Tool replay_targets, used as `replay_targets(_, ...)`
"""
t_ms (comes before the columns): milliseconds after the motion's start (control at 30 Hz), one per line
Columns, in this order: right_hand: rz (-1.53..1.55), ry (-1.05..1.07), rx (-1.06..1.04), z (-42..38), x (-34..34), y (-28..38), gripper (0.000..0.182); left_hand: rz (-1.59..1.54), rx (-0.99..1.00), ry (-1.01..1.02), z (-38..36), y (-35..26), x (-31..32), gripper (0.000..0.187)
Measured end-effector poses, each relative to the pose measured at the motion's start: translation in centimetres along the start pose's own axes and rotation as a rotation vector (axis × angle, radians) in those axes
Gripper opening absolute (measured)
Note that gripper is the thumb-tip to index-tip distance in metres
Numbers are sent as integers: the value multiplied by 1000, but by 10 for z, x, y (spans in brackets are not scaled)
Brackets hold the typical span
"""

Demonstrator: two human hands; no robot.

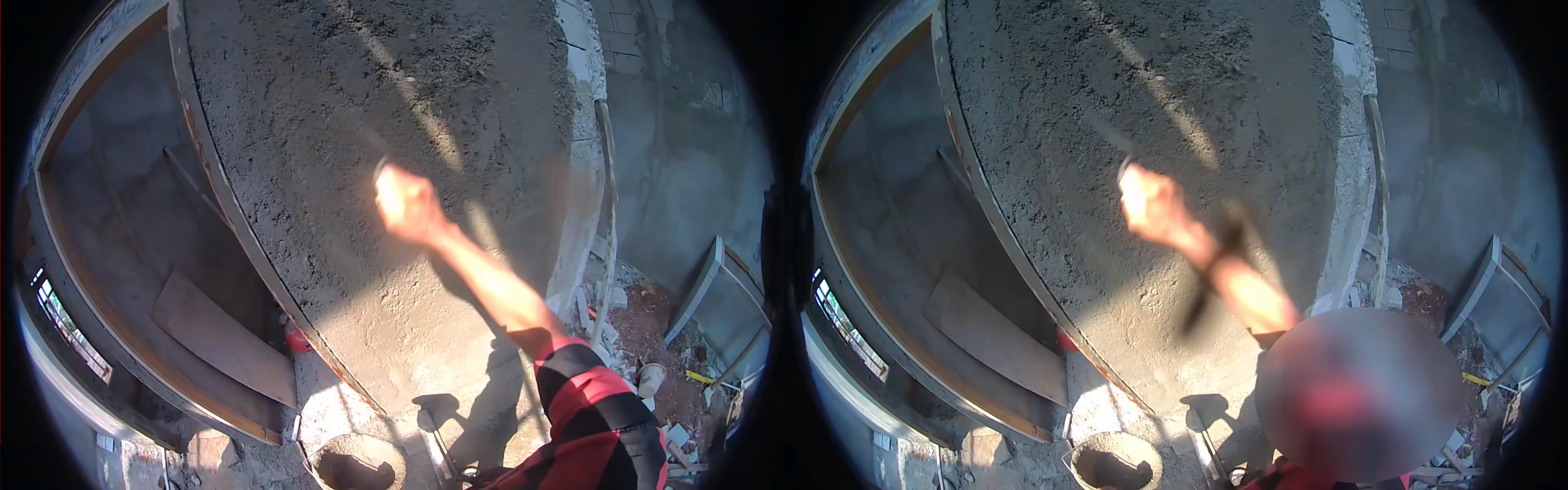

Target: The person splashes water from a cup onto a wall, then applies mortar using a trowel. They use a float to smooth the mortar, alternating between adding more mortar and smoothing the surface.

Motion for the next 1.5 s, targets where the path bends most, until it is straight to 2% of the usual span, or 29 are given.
replay_targets(33,467,144,184,-57,23,75,29,14,12,17,13,3,8,44)
replay_targets(100,632,637,324,-177,39,187,45,-171,33,48,20,2,12,30)
replay_targets(167,680,1416,379,-265,37,246,55,-370,58,73,14,-36,16,24)
replay_targets(200,790,1428,265,-314,38,265,53,-470,66,87,11,-49,18,26)
replay_targets(233,841,1404,295,-369,45,279,43,-570,74,104,13,-50,19,30)
replay_targets(267,893,1380,323,-424,52,292,34,-523,74,119,20,-42,22,34)
replay_targets(333,947,1466,707,-464,49,307,19,-277,176,150,26,-41,15,39)
replay_targets(367,1010,1601,928,-483,49,313,18,-202,247,196,24,-46,12,40)
replay_targets(400,1075,1725,1160,-497,43,324,18,-238,307,298,23,-52,8,42)
replay_targets(433,1188,1700,1307,-507,33,341,19,-343,336,394,22,-55,6,40)
replay_targets(500,1398,1627,1582,-519,5,376,24,-143,460,494,21,-60,-10,40)
replay_targets(567,1744,1330,1416,-513,-13,409,26,-275,439,568,35,-44,1,39)
replay_targets(600,1753,1286,1499,-524,-12,425,26,-338,432,602,42,-38,3,39)
replay_targets(700,1910,1003,1816,-526,-32,440,29,-375,271,697,52,-35,-10,39)
replay_targets(733,1914,988,1992,-500,-43,438,27,-470,253,698,54,-32,-11,29)
replay_targets(833,1935,560,2074,-457,-48,432,26,-307,72,673,44,-48,-14,19)
replay_targets(867,1910,431,2041,-440,-43,422,27,-305,78,634,37,-56,-13,20)
replay_targets(900,2012,298,1909,-423,-40,409,29,-322,66,626,46,-48,-3,17)
replay_targets(967,1844,203,1881,-355,-48,372,35,-348,55,584,49,-47,9,14)
replay_targets(1000,1806,96,1779,-322,-51,352,37,-312,49,588,55,-47,11,14)
replay_targets(1067,1828,-149,1411,-258,-67,310,45,-242,33,597,64,-47,16,13)
replay_targets(1133,1388,-204,1487,-183,-97,262,55,-325,26,594,70,-43,16,11)
replay_targets(1167,1394,-336,1466,-154,-114,240,54,-368,20,593,74,-38,16,11)
replay_targets(1200,1191,-417,1270,-123,-132,221,36,-385,-8,579,84,-24,17,13)
replay_targets(1233,1119,-548,1254,-93,-149,206,31,-404,-37,567,104,0,21,16)
replay_targets(1300,773,-696,1024,-53,-175,158,26,-434,-98,545,128,28,31,26)
replay_targets(1333,532,-753,934,-38,-187,135,21,-423,-84,505,133,38,29,24)
replay_targets(1433,-355,-953,623,-8,-219,54,22,-255,62,330,127,46,16,20)
replay_targets(1500,-703,-1182,369,2,-225,19,25,-194,99,228,119,47,7,17)
Point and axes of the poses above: each hand's wrist, its own z-axis towards the middle knuckle, its own x-axis out of the palm, y = z × x, the point moved 3 cm from there along z, towards the middle knuckle
